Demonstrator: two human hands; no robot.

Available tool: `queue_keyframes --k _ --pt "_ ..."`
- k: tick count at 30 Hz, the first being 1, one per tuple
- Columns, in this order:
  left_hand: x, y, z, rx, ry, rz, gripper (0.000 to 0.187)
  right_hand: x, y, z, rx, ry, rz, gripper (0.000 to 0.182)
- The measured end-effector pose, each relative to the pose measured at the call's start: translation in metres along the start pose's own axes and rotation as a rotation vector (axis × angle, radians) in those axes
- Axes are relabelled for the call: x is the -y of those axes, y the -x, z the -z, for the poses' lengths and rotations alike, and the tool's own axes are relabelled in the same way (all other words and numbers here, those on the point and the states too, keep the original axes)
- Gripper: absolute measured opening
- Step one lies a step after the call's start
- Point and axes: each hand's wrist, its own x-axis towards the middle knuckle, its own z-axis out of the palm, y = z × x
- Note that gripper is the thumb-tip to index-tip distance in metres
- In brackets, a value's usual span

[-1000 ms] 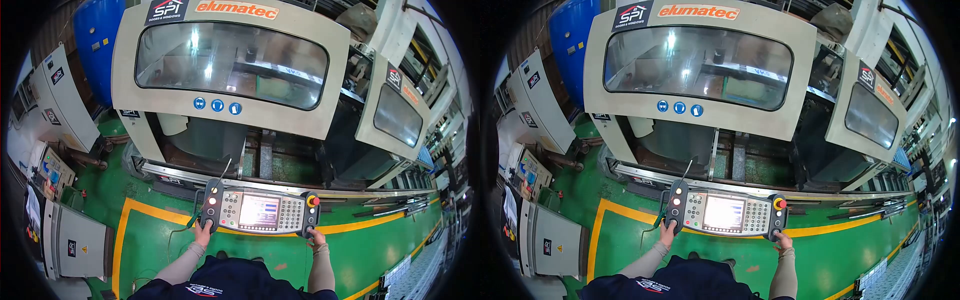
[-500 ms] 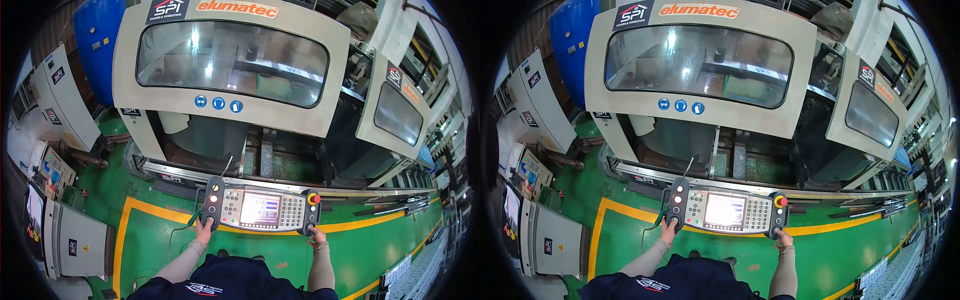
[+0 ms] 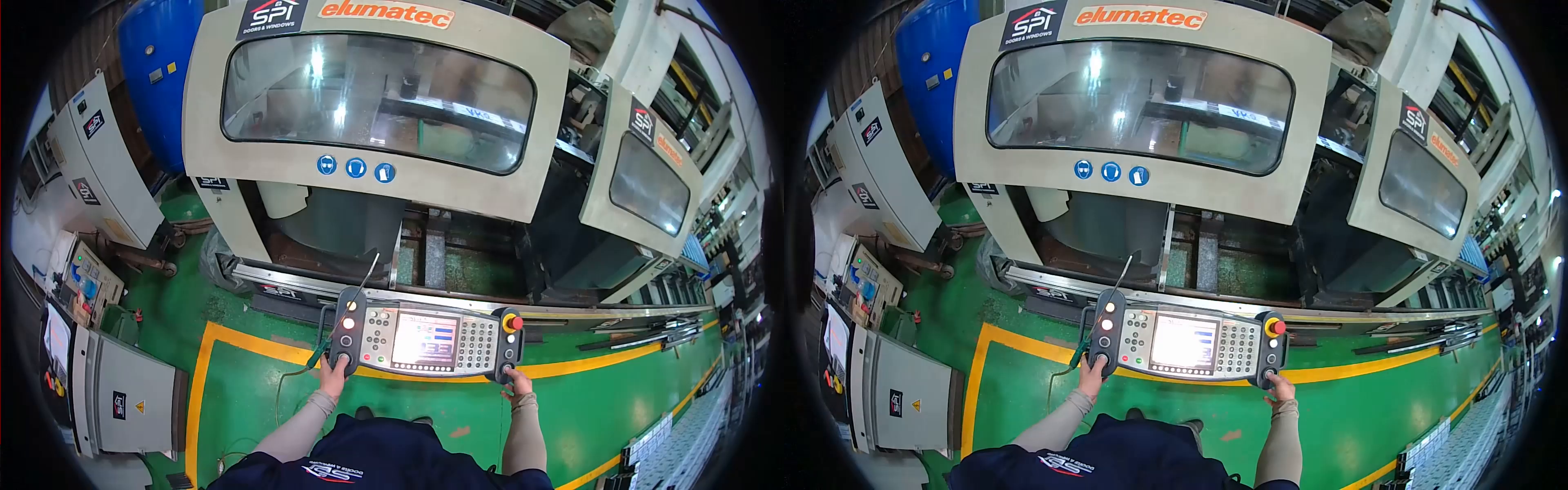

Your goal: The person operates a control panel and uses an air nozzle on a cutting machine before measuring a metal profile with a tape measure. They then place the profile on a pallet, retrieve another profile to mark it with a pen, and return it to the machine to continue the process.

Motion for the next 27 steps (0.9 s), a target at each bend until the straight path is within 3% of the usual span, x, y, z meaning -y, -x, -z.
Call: queue_keyframes --k 4,7,27 --pt "0.002 -0.002 0.000 -0.004 0.004 -0.025 0.089 0.004 0.005 -0.001 -0.005 0.003 -0.010 0.051" --pt "0.001 -0.001 0.000 -0.005 0.021 0.002 0.091 0.003 0.002 -0.001 0.010 -0.006 -0.014 0.061" --pt "-0.003 0.001 0.000 -0.003 0.011 -0.018 0.083 0.003 0.001 -0.002 0.005 -0.008 -0.024 0.055"
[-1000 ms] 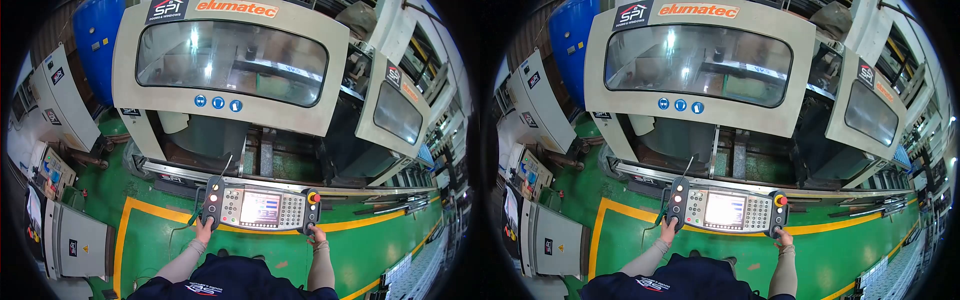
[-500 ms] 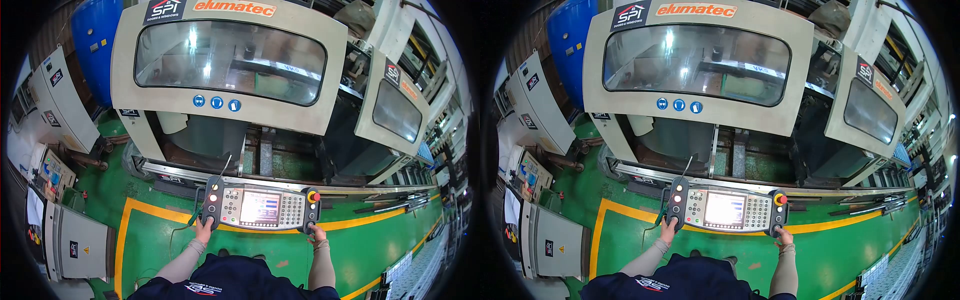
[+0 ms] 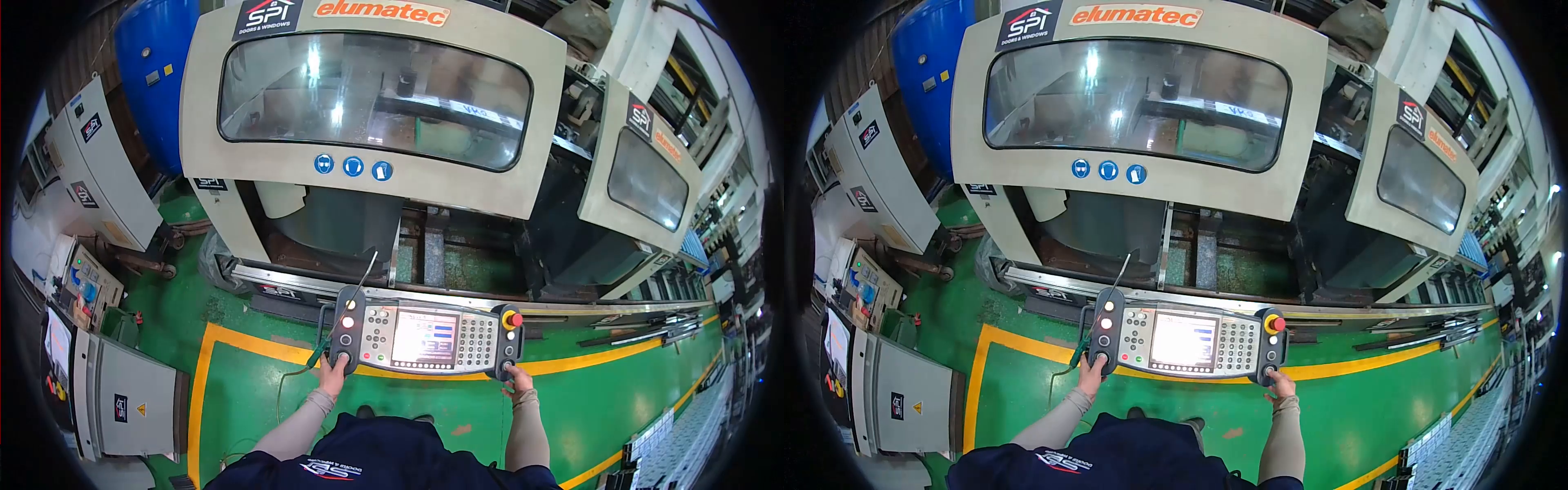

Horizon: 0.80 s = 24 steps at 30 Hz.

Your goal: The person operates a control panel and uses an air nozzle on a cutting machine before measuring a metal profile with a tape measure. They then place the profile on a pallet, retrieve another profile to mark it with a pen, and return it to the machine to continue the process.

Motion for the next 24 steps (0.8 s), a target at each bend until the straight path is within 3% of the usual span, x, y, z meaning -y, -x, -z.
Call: queue_keyframes --k 11,20,24 --pt "0.007 -0.004 0.003 0.001 -0.037 0.026 0.091 0.008 0.019 -0.005 -0.002 -0.004 0.008 0.047" --pt "0.008 -0.006 0.005 -0.012 -0.094 0.040 0.090 0.006 0.017 -0.004 -0.012 -0.023 0.017 0.070" --pt "0.005 -0.003 0.003 -0.006 -0.119 0.027 0.074 0.005 0.016 -0.005 -0.016 -0.012 0.018 0.053"
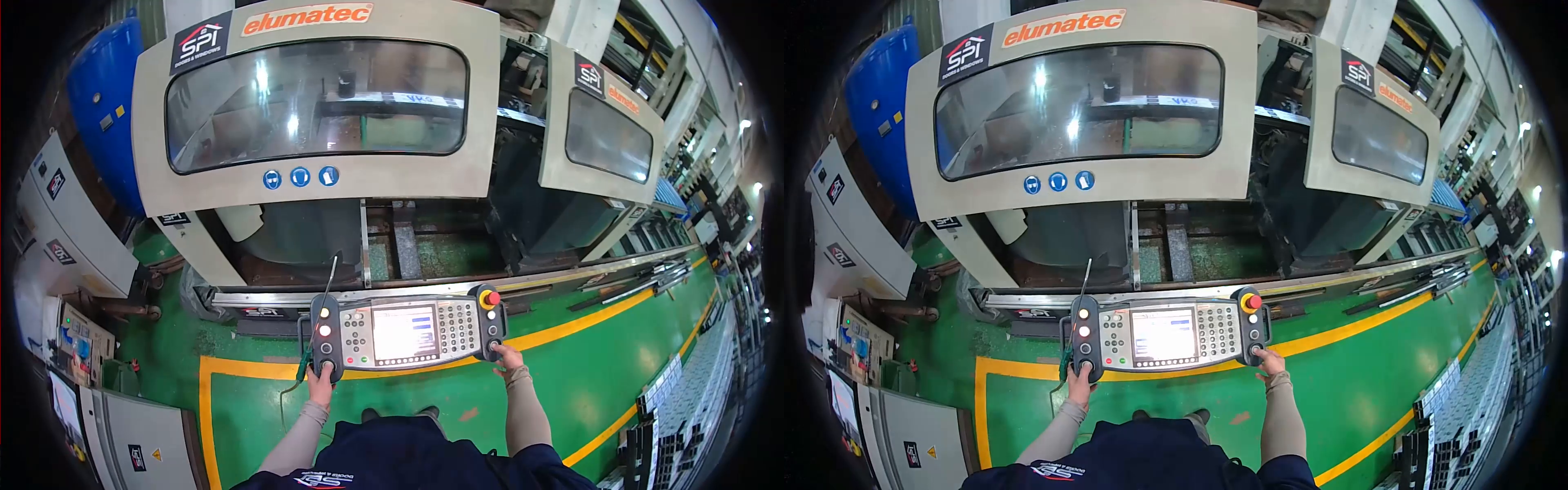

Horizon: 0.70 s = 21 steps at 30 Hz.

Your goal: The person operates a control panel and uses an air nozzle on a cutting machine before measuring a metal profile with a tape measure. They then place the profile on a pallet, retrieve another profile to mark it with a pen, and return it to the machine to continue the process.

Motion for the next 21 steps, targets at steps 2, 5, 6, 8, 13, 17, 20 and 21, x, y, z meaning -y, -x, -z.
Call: queue_keyframes --k 2,5,6,8,13,17,20,21 --pt "0.0021 -0.0010 -0.0007 -0.021 0.013 -0.006 0.069 0.0015 0.0023 -0.0020 0.000 0.003 0.009 0.051" --pt "0.0033 -0.0003 -0.0017 -0.024 0.038 -0.017 0.067 0.0006 0.0014 -0.0012 -0.009 -0.006 0.014 0.050" --pt "0.0018 0.0005 -0.0022 -0.023 0.041 -0.022 0.067 0.0005 0.0020 -0.0014 -0.011 -0.007 0.013 0.050" --pt "0.0011 0.0009 -0.0022 -0.021 0.042 -0.027 0.066 0.0011 0.0027 -0.0019 -0.017 -0.012 0.012 0.049" --pt "0.0058 -0.0037 -0.0004 -0.022 0.036 -0.025 0.063 -0.0031 -0.0026 -0.0027 -0.035 -0.028 0.015 0.047" --pt "0.0050 -0.0020 -0.0020 -0.030 0.053 -0.031 0.063 -0.0027 -0.0010 -0.0039 -0.041 -0.044 0.009 0.047" --pt "-0.0007 0.0023 -0.0034 -0.027 0.053 -0.013 0.063 -0.0021 0.0005 -0.0043 -0.034 -0.052 0.010 0.049" --pt "-0.0024 0.0036 -0.0036 -0.023 0.051 -0.009 0.063 -0.0022 0.0004 -0.0044 -0.028 -0.055 0.007 0.050"
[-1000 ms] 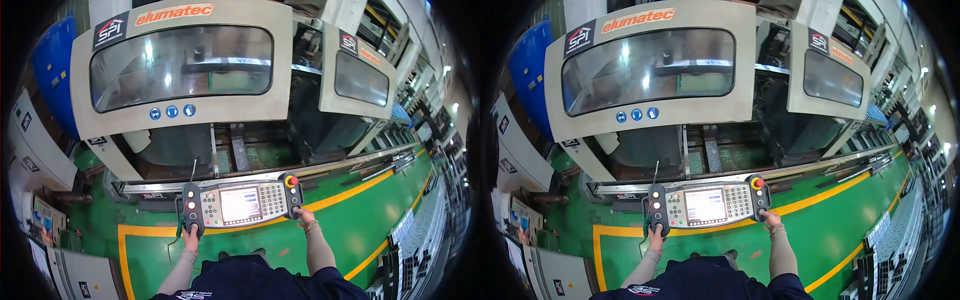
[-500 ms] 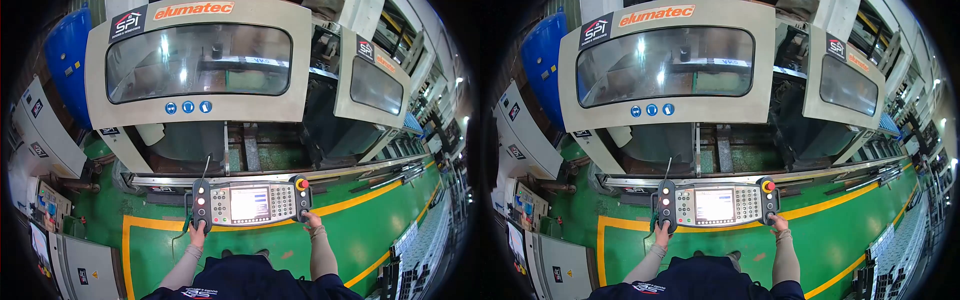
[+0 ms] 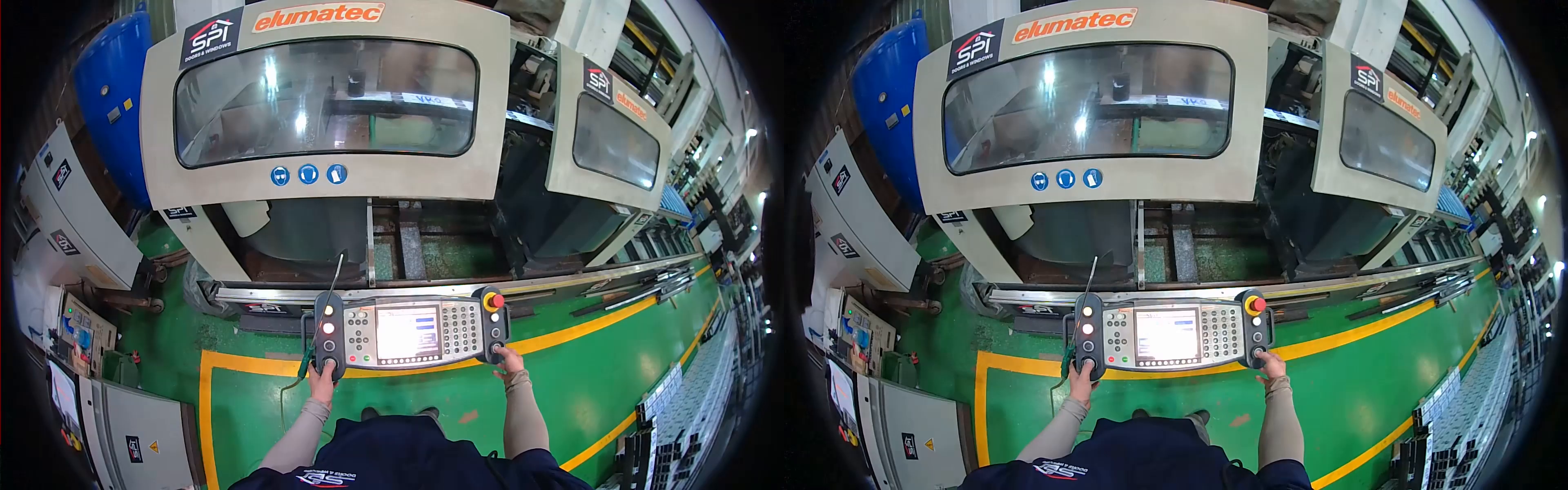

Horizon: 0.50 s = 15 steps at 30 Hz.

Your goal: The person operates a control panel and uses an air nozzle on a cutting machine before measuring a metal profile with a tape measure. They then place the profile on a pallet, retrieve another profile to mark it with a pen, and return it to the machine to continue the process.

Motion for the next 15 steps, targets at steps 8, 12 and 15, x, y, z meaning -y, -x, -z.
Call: queue_keyframes --k 8,12,15 --pt "-0.0030 0.0017 0.0008 0.007 0.019 0.027 0.081 -0.0040 -0.0001 -0.0016 0.022 -0.052 -0.004 0.063" --pt "-0.0024 0.0010 0.0019 0.029 0.036 0.021 0.085 -0.0059 -0.0012 -0.0032 0.016 -0.063 0.010 0.061" --pt "-0.0007 0.0015 0.0011 -0.002 0.020 0.027 0.073 -0.0076 0.0013 -0.0049 0.014 -0.098 0.019 0.061"
